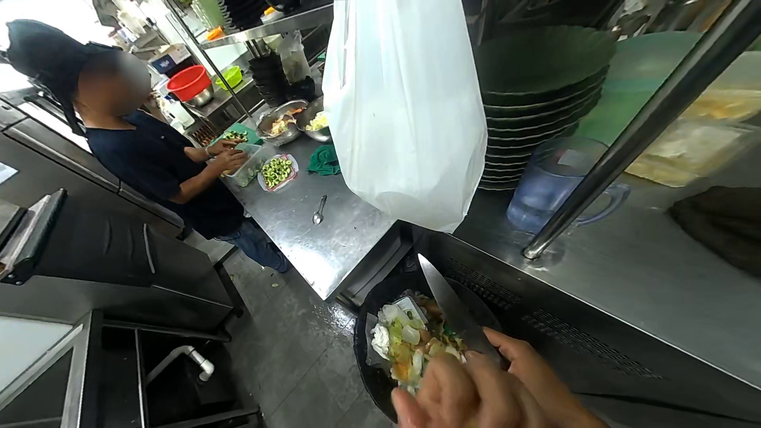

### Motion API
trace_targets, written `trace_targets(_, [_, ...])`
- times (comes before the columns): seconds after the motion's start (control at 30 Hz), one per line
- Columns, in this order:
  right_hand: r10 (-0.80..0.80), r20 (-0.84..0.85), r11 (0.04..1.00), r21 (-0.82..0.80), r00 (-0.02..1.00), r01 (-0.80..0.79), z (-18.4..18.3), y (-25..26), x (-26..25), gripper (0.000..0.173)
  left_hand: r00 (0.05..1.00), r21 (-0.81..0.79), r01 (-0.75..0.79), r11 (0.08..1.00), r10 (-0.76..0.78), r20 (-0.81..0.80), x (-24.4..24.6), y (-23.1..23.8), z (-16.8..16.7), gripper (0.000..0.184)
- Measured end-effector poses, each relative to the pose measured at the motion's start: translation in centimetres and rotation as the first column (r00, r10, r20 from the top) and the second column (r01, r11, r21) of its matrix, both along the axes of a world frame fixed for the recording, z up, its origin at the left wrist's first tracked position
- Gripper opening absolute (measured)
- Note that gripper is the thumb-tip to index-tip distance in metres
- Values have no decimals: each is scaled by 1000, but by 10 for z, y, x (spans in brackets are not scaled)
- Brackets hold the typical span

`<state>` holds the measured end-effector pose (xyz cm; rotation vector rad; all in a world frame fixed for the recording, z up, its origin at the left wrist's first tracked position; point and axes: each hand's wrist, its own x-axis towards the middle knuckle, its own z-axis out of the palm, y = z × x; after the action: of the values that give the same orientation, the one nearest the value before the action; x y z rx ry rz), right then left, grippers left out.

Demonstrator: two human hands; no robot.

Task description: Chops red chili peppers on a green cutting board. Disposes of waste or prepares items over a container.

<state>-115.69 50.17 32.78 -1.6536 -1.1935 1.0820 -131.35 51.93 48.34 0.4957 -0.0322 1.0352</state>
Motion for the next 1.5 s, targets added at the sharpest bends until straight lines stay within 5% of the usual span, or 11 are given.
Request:
trace_targets(0.1, [-6,17,998,55,1000,5,-5,0,0,38,998,-81,21,997,-26,-64,-17,13,-25,24])
trace_targets(0.37, [50,13,997,61,999,-51,-7,-1,4,40,947,-246,-174,954,94,-306,-35,21,-76,21])
trace_targets(0.53, [106,76,991,80,992,-112,15,-3,-2,53,872,-452,-286,845,33,-489,-37,28,-99,27])
trace_targets(0.67, [150,-31,982,122,988,-146,17,5,-8,45,899,-528,-170,832,-89,-429,-39,29,-123,26])
trace_targets(0.87, [128,83,967,213,988,-143,16,13,-15,81,905,-589,23,808,-267,-331,-41,22,-135,29])
trace_targets(1.07, [118,181,948,273,976,-166,15,13,-18,71,881,-602,2,798,-287,-376,-42,19,-137,28])
trace_targets(1.5, [132,37,974,181,991,-136,7,6,-12,58,890,-588,44,808,-300,-345,-42,17,-148,25])
